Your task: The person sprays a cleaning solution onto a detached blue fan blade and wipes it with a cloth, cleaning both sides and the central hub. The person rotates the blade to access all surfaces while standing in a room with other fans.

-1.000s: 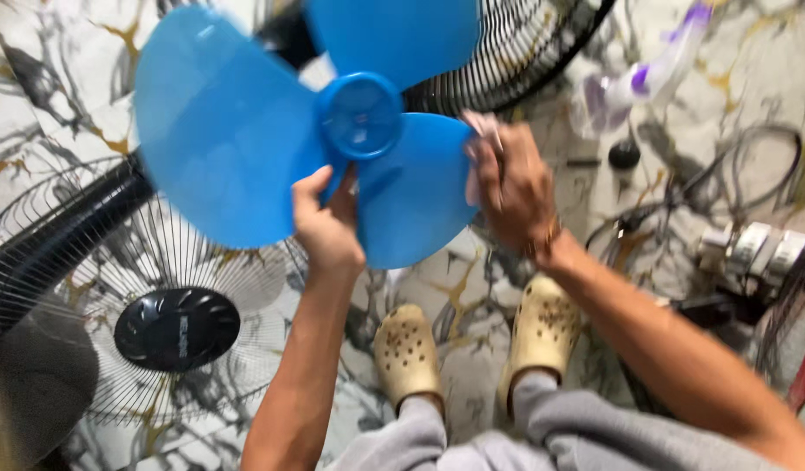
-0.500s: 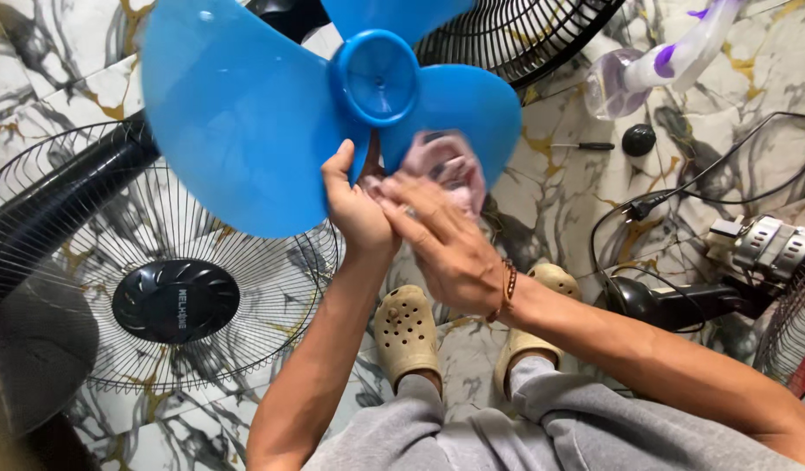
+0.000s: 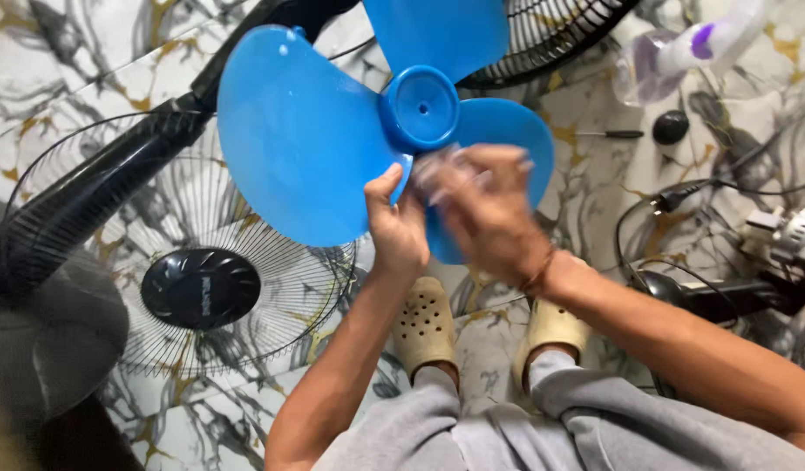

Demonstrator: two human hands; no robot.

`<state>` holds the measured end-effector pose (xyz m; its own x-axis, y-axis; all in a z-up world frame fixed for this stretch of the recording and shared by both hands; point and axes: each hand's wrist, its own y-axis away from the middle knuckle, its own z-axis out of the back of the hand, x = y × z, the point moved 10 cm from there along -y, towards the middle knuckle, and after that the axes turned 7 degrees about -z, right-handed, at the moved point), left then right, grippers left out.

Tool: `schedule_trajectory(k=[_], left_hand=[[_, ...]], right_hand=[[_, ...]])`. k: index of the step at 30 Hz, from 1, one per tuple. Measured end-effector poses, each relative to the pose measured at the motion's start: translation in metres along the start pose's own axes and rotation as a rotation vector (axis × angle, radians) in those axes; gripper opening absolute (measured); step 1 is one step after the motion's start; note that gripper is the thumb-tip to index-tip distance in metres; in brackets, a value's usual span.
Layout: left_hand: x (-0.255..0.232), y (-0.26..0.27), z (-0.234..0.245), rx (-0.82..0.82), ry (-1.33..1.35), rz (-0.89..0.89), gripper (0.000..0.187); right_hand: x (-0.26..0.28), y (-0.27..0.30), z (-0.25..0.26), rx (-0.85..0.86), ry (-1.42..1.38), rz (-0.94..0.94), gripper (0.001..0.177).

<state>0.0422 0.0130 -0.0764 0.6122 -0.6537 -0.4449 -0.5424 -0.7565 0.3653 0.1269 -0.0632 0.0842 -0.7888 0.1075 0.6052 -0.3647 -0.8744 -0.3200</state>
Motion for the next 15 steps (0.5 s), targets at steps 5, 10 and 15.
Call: schedule_trajectory(k=[5,10,15], left_hand=[[-0.015,-0.009,-0.021,0.152,0.147,0.069,0.038],[-0.029,-0.008,-0.019,-0.021,-0.029,-0.004,0.044],[-0.019,-0.006,-0.015,-0.115,-0.074,-0.103,0.039]], right_hand=[[0.013,0.013,0.001,0.063,-0.056,0.124,0.047],[-0.053,-0.005,0.014,-0.097,0.218,0.011,0.040],[-0.047,-0.002,-0.007,-0.008,0.087,-0.100,0.050]])
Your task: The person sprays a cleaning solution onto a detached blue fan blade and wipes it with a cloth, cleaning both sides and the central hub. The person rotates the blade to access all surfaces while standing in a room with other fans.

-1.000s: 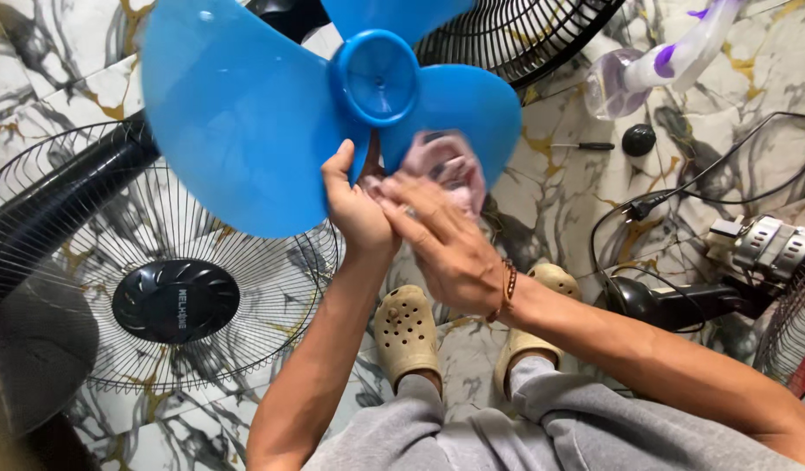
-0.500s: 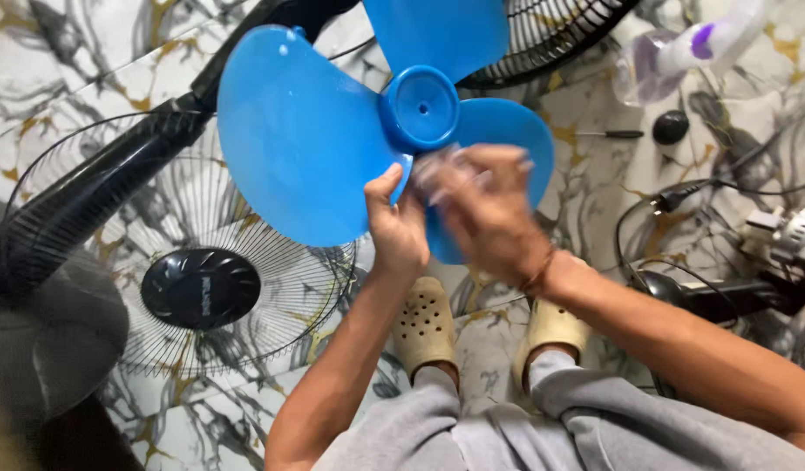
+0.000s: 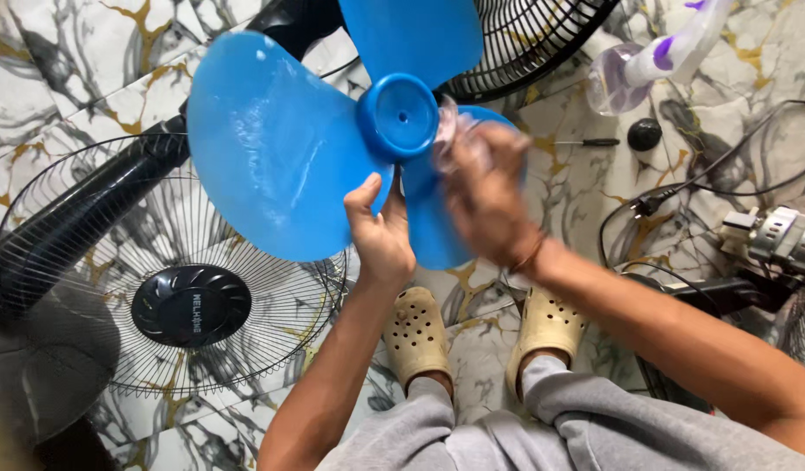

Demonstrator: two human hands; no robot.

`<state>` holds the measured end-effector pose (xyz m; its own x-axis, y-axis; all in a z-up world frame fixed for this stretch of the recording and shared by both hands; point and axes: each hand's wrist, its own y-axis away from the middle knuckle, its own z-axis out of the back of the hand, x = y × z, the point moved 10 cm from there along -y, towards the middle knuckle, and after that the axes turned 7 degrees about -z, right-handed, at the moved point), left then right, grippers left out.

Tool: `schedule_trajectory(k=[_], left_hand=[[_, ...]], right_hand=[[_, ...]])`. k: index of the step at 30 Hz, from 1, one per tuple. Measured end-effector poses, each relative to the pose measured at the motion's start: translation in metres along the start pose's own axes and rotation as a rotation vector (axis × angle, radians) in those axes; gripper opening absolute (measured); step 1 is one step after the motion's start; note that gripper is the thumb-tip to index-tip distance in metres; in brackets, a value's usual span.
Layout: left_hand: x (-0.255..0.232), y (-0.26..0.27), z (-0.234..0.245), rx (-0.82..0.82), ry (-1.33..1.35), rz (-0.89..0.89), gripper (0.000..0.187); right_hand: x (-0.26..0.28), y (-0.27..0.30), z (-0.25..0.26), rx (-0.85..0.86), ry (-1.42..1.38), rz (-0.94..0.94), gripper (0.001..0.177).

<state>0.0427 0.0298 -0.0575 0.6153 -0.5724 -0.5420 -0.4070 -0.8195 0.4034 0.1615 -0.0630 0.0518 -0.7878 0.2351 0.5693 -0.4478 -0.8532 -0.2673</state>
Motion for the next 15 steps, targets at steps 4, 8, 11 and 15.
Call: schedule_trajectory(k=[4,8,11,15], left_hand=[[-0.003,-0.012,-0.005,-0.057,0.090,0.104,0.048],[-0.035,-0.008,-0.030,0.097,0.083,-0.014,0.053],[-0.033,0.002,-0.045,0.182,0.168,0.050,0.055],[-0.023,-0.003,-0.043,0.135,0.131,0.005,0.052]], right_hand=[[0.046,0.030,-0.003,0.142,-0.328,0.116,0.067],[0.030,0.026,0.006,0.033,-0.014,0.362,0.060],[-0.026,-0.007,0.014,-0.057,0.075,0.159,0.058],[-0.020,-0.023,0.010,-0.007,0.049,0.077,0.062]])
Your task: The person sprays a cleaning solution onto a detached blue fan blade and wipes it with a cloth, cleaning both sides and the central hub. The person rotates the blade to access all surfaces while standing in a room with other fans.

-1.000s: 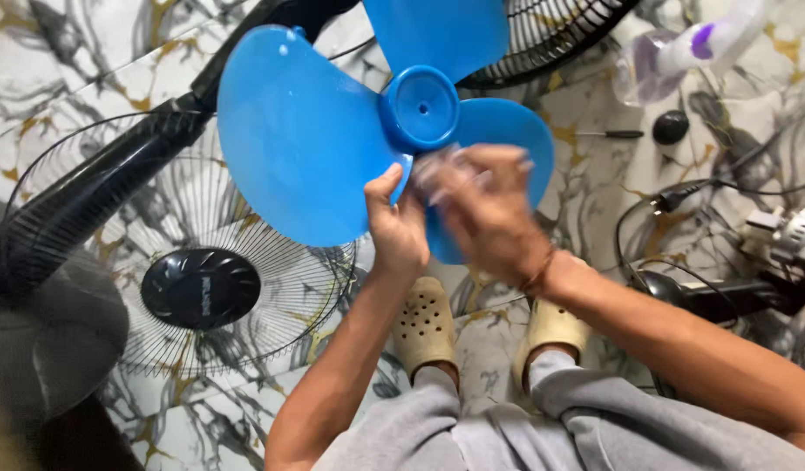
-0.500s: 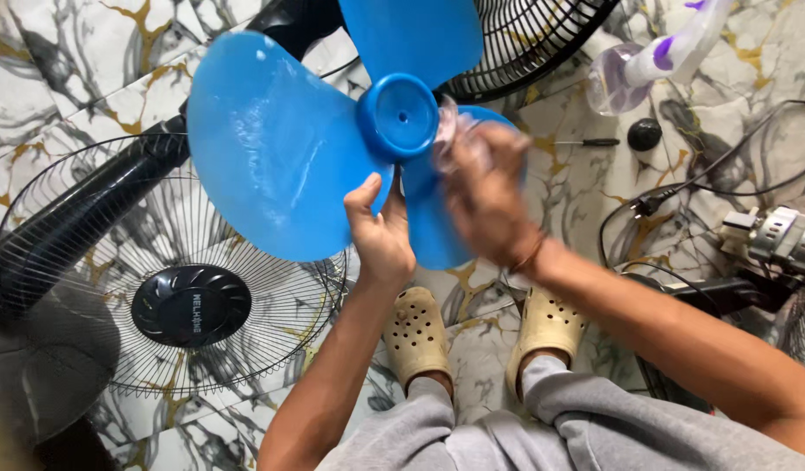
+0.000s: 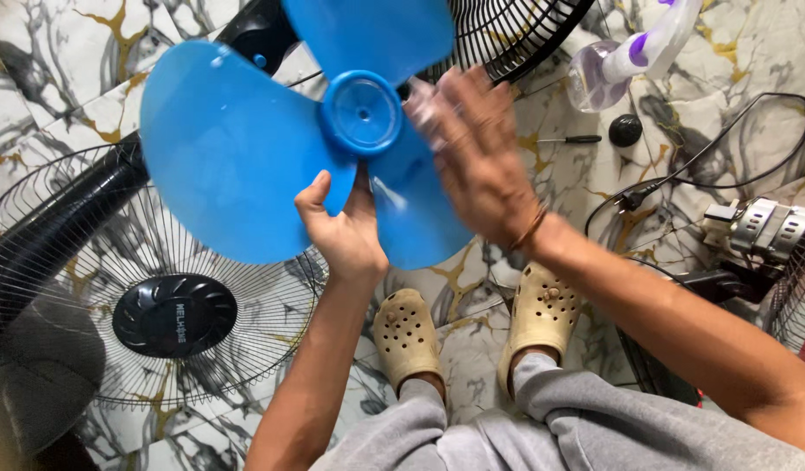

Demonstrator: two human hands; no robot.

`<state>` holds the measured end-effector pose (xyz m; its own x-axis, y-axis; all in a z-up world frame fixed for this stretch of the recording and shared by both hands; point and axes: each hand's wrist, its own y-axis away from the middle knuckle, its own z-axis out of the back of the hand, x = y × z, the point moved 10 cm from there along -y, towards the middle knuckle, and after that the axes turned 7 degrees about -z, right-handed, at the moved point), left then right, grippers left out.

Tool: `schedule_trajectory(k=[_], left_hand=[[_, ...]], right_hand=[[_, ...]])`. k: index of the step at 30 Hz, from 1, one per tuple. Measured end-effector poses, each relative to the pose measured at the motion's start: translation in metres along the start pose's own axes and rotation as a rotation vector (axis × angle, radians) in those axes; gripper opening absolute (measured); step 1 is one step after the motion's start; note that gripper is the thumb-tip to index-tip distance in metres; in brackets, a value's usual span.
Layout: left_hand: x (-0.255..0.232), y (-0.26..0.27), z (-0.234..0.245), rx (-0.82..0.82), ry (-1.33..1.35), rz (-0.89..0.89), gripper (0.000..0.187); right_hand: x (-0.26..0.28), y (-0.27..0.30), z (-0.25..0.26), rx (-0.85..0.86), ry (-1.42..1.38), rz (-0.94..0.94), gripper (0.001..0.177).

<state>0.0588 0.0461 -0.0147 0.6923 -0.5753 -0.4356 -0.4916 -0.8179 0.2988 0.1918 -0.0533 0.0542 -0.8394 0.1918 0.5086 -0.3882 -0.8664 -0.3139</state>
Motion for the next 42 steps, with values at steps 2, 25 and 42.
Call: schedule_trajectory(k=[2,25,42], left_hand=[[-0.005,0.001,0.009,-0.033,-0.069,-0.068,0.051],[-0.004,-0.025,0.015,-0.095,0.204,0.077,0.055],[0.000,0.005,0.015,0.041,0.129,-0.071,0.063]], right_hand=[[0.039,0.014,-0.003,0.047,-0.143,0.019,0.065],[0.094,0.043,-0.004,0.160,-0.284,0.114,0.063],[-0.009,-0.033,0.040,-0.203,-0.099,-0.075,0.031]])
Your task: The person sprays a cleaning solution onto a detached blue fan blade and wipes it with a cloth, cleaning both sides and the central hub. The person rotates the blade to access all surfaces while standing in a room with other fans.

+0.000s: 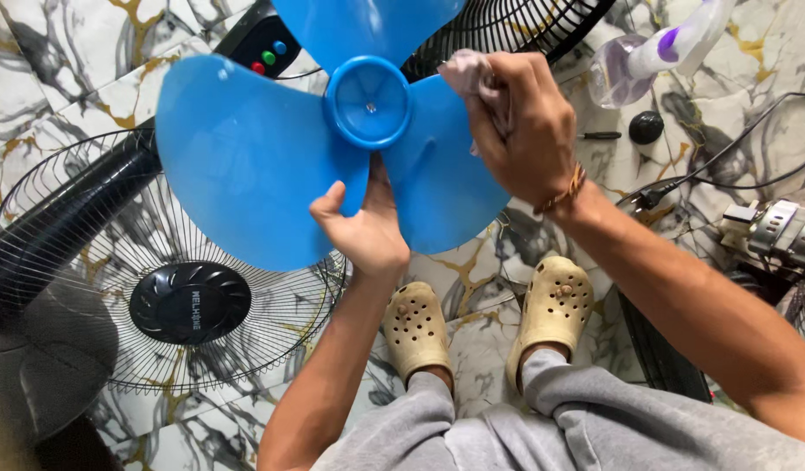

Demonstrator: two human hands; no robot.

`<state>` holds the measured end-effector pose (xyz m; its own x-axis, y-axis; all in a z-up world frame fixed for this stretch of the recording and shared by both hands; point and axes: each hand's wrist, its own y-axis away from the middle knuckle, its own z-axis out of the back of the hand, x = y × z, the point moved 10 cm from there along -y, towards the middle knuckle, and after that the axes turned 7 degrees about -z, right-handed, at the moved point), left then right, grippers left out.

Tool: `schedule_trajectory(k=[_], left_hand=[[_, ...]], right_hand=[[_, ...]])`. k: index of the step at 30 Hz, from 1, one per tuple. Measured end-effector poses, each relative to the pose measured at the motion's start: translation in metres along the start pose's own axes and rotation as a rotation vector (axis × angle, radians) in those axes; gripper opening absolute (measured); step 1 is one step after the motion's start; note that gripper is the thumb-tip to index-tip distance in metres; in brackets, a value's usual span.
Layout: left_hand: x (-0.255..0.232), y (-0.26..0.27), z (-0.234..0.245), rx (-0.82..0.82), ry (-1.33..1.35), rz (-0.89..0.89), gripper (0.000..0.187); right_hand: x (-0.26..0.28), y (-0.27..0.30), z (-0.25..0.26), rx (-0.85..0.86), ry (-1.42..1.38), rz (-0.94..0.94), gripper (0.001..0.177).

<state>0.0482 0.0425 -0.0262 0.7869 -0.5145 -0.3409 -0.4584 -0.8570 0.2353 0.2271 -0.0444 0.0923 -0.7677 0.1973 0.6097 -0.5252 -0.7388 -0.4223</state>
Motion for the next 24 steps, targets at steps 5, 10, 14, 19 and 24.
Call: schedule_trajectory(k=[5,10,14,19,24], left_hand=[[0.005,0.025,0.026,0.477,-1.178,0.145,0.085],[-0.021,0.053,0.113,0.710,-1.174,0.993,0.096],[-0.066,0.016,0.063,0.492,-0.423,0.669,0.113],[-0.042,0.025,0.048,0.100,-0.407,0.778,0.146],[-0.007,0.017,0.020,0.552,-0.485,0.752,0.130]], right_hand=[[-0.028,-0.019,0.018,-0.040,-0.076,0.052,0.028],[-0.074,-0.012,0.011,0.215,-0.372,-0.150,0.016],[-0.071,-0.012,0.001,0.299,-0.491,-0.111,0.015],[-0.063,-0.011,-0.007,0.386,-0.432,-0.049,0.018],[-0.048,-0.021,-0.008,0.425,-0.386,0.084,0.025]])
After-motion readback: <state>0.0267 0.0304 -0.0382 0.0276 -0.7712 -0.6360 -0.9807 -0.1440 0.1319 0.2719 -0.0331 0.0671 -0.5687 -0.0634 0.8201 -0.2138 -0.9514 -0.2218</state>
